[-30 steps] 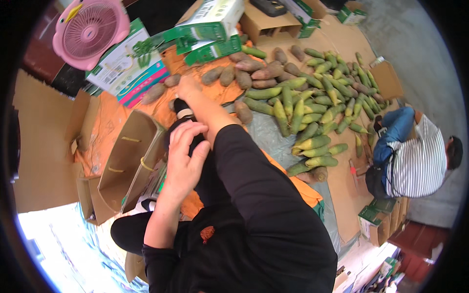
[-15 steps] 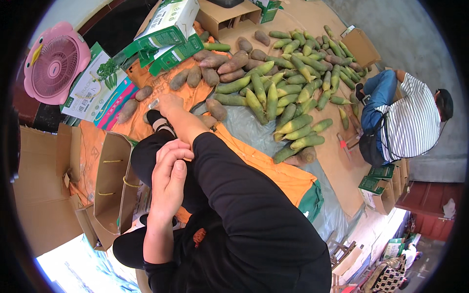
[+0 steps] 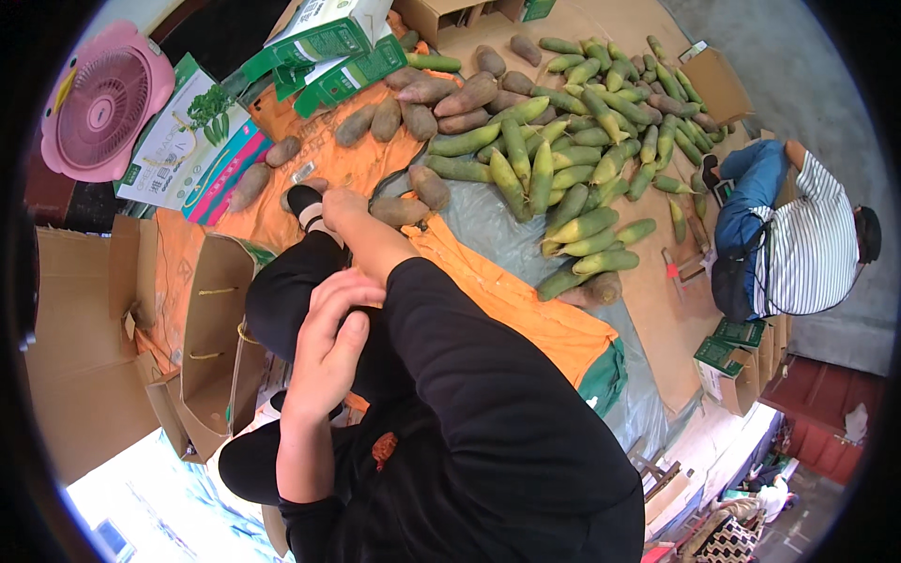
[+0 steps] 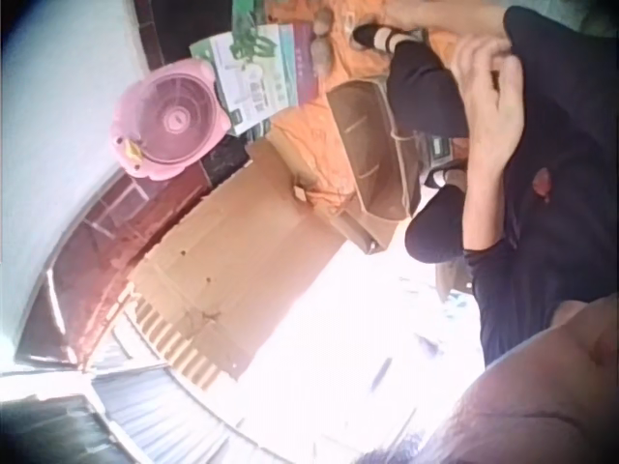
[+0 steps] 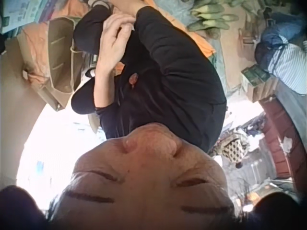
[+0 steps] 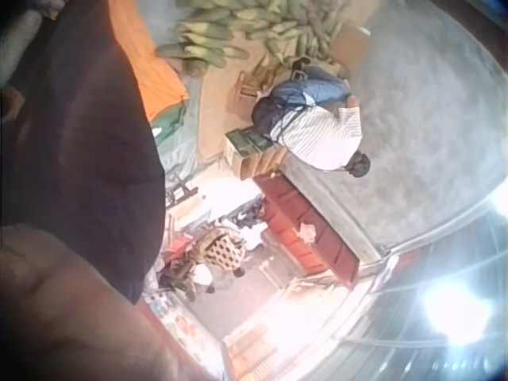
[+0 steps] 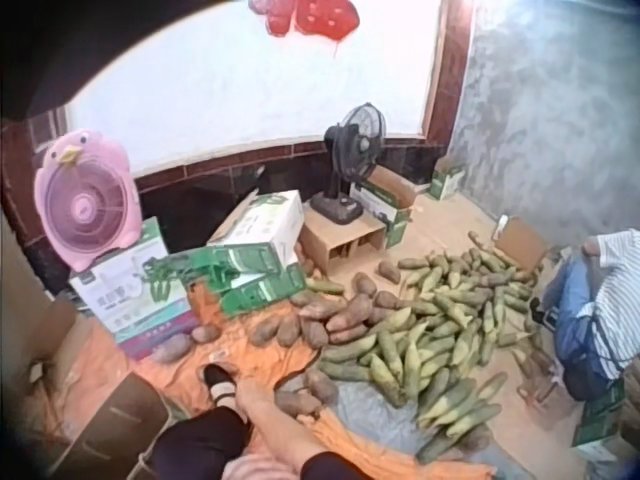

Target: Weighing and sorting green vegetables, likely cucumbers or squash, into boxes.

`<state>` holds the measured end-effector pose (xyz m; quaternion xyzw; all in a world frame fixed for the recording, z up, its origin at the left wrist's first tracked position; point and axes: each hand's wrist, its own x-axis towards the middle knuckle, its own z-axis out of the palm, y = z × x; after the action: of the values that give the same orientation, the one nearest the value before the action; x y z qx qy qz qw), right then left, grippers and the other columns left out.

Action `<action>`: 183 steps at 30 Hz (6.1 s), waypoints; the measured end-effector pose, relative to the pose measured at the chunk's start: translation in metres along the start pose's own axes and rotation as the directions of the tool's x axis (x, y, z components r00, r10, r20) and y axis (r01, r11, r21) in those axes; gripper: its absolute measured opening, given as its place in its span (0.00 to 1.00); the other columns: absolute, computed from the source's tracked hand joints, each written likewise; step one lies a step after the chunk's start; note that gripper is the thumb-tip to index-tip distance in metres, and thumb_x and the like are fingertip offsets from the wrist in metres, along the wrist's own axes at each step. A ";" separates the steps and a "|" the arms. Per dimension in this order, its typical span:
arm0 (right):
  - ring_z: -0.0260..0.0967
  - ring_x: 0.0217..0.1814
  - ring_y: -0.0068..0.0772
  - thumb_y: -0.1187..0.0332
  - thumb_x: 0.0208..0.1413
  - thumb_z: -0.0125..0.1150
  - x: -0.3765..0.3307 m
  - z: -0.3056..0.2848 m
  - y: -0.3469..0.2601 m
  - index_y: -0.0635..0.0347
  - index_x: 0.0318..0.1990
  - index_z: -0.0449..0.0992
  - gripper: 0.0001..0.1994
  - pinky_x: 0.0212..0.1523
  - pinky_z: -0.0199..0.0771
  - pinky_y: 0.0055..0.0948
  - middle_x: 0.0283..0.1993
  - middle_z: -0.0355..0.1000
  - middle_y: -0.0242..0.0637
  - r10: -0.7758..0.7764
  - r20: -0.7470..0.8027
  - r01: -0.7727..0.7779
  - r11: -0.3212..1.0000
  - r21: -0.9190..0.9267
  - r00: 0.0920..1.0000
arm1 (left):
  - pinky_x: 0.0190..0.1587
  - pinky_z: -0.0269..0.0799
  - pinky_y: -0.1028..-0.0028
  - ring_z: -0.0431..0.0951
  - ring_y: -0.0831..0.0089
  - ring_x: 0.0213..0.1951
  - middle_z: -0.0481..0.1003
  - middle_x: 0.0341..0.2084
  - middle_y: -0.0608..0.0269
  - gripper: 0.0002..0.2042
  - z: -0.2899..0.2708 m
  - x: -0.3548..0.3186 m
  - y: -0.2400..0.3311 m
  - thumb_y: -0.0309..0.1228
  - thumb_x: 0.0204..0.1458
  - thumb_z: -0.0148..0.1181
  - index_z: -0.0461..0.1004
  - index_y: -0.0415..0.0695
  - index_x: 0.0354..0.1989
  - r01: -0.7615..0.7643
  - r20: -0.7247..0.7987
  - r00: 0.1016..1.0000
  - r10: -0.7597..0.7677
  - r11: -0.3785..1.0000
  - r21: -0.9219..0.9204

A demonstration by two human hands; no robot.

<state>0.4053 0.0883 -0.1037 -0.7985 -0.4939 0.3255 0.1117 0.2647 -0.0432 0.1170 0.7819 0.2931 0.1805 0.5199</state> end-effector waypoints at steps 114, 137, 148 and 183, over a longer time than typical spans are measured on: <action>0.66 0.55 0.49 0.61 0.33 0.73 0.078 0.045 0.149 0.61 0.54 0.67 0.36 0.55 0.67 0.38 0.51 0.70 0.49 0.046 0.019 -0.043 0.990 -0.134 0.999 | 0.38 0.63 0.63 0.73 0.59 0.33 0.73 0.25 0.59 0.07 -0.097 -0.130 -0.189 0.27 0.40 0.63 0.71 0.43 0.27 0.787 -0.770 0.601 -0.215 0.323 0.525; 0.70 0.48 0.36 0.66 0.30 0.75 0.056 0.018 0.062 0.65 0.52 0.66 0.37 0.50 0.69 0.33 0.47 0.71 0.42 -0.089 0.121 0.021 0.878 0.478 0.989 | 0.42 0.64 0.63 0.73 0.62 0.33 0.73 0.24 0.61 0.07 -0.103 -0.133 -0.187 0.24 0.36 0.62 0.72 0.45 0.26 0.784 -0.779 0.590 -0.212 0.383 0.489; 0.67 0.52 0.33 0.64 0.30 0.75 -0.046 -0.085 -0.200 0.64 0.55 0.65 0.39 0.54 0.67 0.35 0.50 0.68 0.38 -0.775 0.300 0.553 0.614 0.563 0.556 | 0.40 0.63 0.63 0.73 0.63 0.33 0.72 0.23 0.62 0.04 -0.101 -0.137 -0.187 0.26 0.40 0.60 0.69 0.45 0.22 0.770 -0.783 0.599 -0.167 0.391 0.505; 0.71 0.48 0.31 0.65 0.50 0.61 0.050 -0.077 -0.152 0.62 0.51 0.71 0.21 0.47 0.73 0.31 0.45 0.74 0.42 -0.759 0.036 0.662 0.588 0.464 0.650 | 0.41 0.64 0.64 0.73 0.61 0.34 0.74 0.26 0.62 0.06 -0.093 -0.132 -0.188 0.26 0.40 0.61 0.71 0.45 0.28 0.765 -0.770 0.617 -0.160 0.353 0.540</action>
<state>0.3601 0.2168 0.0105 -0.4457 -0.7021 0.4391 0.3399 0.0580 -0.0085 -0.0162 0.6982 0.7107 0.0840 -0.0182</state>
